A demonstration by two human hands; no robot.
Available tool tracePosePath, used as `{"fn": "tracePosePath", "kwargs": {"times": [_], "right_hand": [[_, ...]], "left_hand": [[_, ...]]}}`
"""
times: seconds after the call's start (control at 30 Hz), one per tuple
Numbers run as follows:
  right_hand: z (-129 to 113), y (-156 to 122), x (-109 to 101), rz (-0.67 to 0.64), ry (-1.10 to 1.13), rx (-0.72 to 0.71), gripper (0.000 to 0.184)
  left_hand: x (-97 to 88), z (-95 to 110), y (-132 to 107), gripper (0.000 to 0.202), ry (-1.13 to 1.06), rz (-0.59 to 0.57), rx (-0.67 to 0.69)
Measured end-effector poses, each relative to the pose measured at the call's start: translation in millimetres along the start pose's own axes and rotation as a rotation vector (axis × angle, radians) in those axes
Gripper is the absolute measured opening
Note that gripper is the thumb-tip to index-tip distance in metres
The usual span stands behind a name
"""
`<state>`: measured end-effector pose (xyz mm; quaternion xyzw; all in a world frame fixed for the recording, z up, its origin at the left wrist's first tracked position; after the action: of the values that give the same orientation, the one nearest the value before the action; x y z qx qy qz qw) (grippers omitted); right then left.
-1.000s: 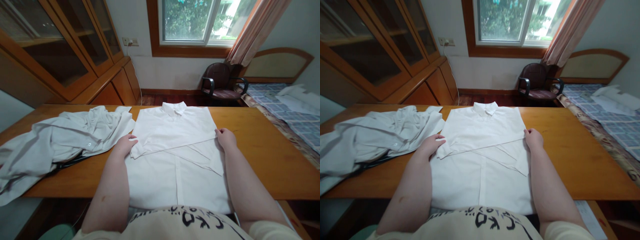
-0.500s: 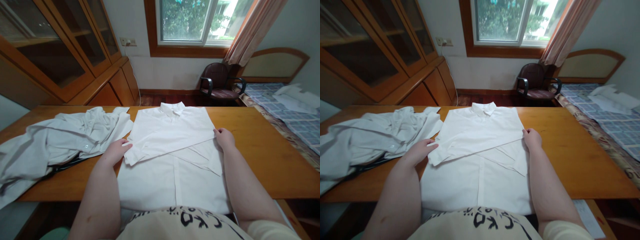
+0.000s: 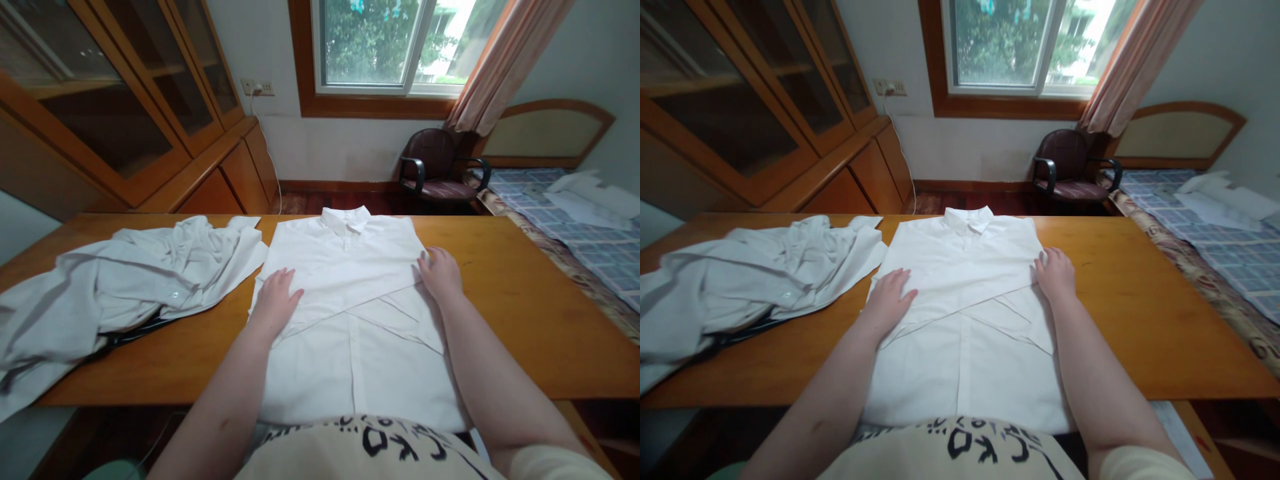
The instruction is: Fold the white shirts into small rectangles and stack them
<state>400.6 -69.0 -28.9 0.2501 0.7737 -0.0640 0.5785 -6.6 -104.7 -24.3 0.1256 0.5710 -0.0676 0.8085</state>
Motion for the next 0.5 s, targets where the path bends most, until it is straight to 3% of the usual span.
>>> {"fn": "tracePosePath", "kwargs": {"times": [0.07, 0.17, 0.27, 0.4, 0.5], "right_hand": [[-12, 0, 1, -0.042, -0.058, -0.064, 0.050], [-25, -2, 7, -0.222, -0.174, -0.144, 0.053], [-30, -10, 17, -0.362, -0.258, -0.219, 0.055], [-28, -17, 21, -0.356, -0.248, -0.213, 0.059], [-26, -2, 17, -0.314, -0.166, -0.179, 0.053]], "left_hand": [[11.6, 9, -1, 0.063, -0.023, -0.131, 0.092], [18.8, 10, -4, 0.073, -0.023, -0.294, 0.114], [18.7, 2, -6, 0.079, -0.025, -0.328, 0.140], [19.6, -6, -4, 0.086, -0.046, -0.330, 0.157], [20.3, -8, -3, 0.089, -0.059, -0.324, 0.158]]}}
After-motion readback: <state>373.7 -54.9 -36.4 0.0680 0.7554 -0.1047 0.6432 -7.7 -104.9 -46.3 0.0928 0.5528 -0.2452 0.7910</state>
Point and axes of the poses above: each hand's wrist, its own y-axis towards the middle knuckle, its own x-axis out of the palm, z = x × y, the point moved 1 cm from there along y, towards the middle knuckle, and after that the axes turned 10 degrees about x, right-handed, at the moved point
